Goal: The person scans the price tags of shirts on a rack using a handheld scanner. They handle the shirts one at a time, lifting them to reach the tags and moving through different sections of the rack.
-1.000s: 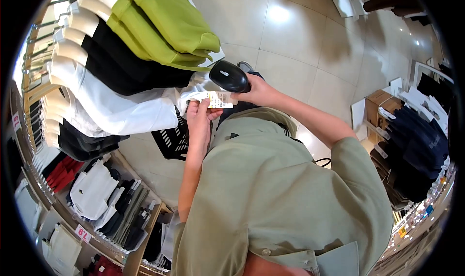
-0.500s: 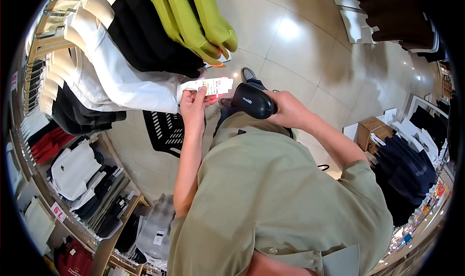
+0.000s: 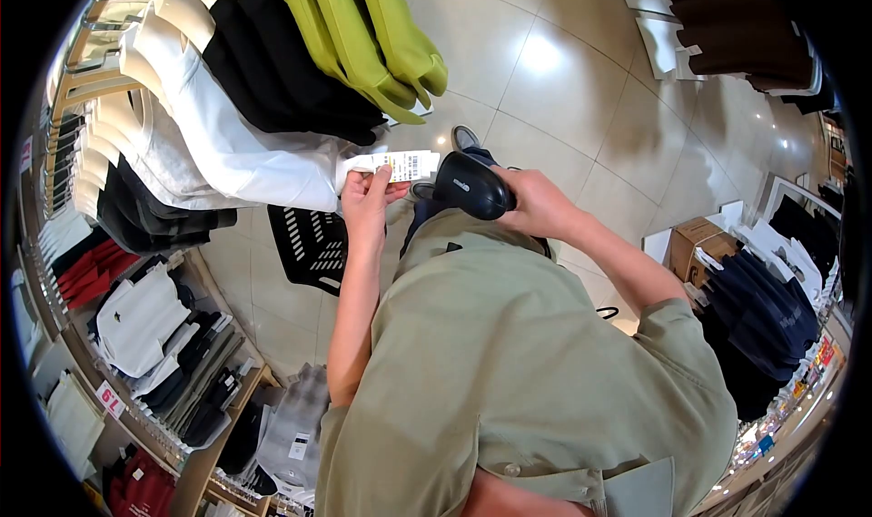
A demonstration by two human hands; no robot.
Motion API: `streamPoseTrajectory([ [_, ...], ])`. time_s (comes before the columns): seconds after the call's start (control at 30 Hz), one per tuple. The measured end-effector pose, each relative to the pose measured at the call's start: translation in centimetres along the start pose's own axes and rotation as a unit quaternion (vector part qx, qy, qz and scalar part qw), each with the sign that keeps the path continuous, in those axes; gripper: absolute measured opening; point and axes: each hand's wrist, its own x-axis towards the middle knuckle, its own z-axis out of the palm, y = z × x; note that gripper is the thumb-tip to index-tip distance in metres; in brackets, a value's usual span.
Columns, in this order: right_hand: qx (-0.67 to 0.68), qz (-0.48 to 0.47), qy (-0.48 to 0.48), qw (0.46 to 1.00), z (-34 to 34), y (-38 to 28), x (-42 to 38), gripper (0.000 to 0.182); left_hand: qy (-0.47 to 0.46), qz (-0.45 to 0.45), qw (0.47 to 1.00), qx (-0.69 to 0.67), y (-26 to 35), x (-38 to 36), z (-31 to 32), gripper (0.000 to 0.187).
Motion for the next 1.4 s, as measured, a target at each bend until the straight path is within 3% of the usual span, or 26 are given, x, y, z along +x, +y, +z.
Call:
streamPoseTrajectory([
  [0.43, 0.007, 0.013, 0.021, 1.0, 0.1, 2.2, 1.0, 0.042, 0.014, -0.081, 0.995, 0.052, -3.6, 2.2, -2.6, 0.023],
  [0.97, -0.028, 0.034, 0.005, 0.999, -1.0, 2.5, 2.3, 0.043, 0.028, -0.118, 0.987, 0.107, -6.9, 3.8, -4.7, 0.028],
  [1.13, -0.046, 0.039, -0.006, 0.998, -1.4, 1.8, 2.7, 0.043, 0.041, -0.128, 0.979, 0.151, -11.2, 6.1, -6.9, 0.029],
  [1.3, -0.047, 0.048, -0.021, 0.998, -1.4, 2.2, 2.7, 0.047, 0.078, -0.126, 0.974, 0.174, -13.0, 7.6, -7.9, 0.045],
  [1.4, -0.062, 0.071, -0.036, 0.995, -2.0, 1.3, 2.6, 0.049, 0.089, -0.132, 0.973, 0.167, -14.0, 7.6, -8.3, 0.045],
])
